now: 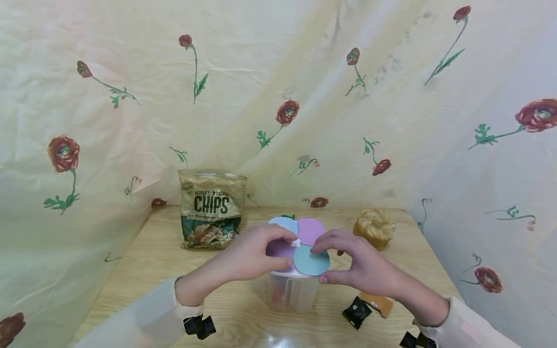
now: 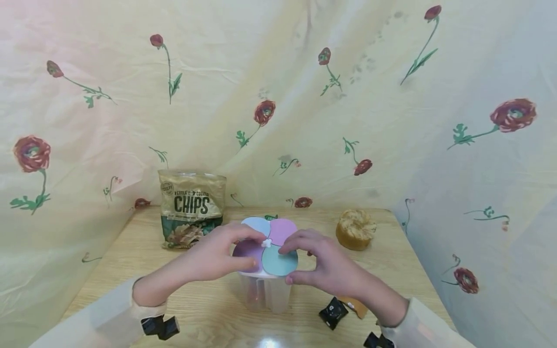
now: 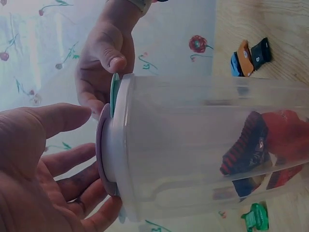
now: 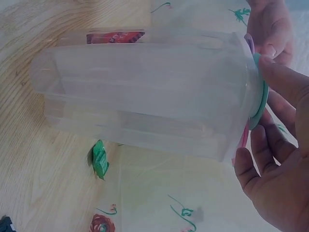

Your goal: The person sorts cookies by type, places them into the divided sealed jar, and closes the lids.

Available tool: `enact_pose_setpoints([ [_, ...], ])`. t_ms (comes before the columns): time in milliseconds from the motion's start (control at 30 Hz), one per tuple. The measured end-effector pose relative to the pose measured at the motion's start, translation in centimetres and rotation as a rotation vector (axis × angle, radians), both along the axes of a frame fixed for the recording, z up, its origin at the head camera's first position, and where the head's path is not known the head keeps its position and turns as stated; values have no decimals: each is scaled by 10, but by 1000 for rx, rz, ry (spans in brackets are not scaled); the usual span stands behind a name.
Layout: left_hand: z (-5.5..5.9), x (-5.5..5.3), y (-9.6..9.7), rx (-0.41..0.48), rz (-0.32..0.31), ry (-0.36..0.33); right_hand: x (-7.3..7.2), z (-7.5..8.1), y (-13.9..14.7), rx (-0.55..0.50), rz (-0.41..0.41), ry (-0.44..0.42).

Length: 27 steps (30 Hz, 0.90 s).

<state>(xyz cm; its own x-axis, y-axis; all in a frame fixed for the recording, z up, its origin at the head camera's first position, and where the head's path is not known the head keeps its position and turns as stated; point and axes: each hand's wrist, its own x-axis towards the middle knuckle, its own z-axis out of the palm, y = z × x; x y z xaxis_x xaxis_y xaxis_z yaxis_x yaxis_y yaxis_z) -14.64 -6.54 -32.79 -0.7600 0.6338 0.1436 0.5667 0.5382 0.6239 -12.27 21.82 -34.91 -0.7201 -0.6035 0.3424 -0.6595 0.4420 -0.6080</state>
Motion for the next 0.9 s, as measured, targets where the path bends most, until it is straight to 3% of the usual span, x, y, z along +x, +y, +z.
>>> enact_pose_setpoints([
  [167, -1, -2, 0, -25, -8, 11, 0, 0, -1, 18, -4, 6],
  [400, -2, -3, 0, -28, -12, 11, -4, -2, 1, 29, -8, 112],
  [567, -3, -4, 0, -46, -32, 52, -9, -4, 1, -10, 62, 245],
  [767, -4, -4, 1, -65, -51, 102, -19, -8, 0, -88, 177, 464],
  [900, -4, -4, 1, -69, -52, 107, -24, -9, 0, -108, 212, 518],
])
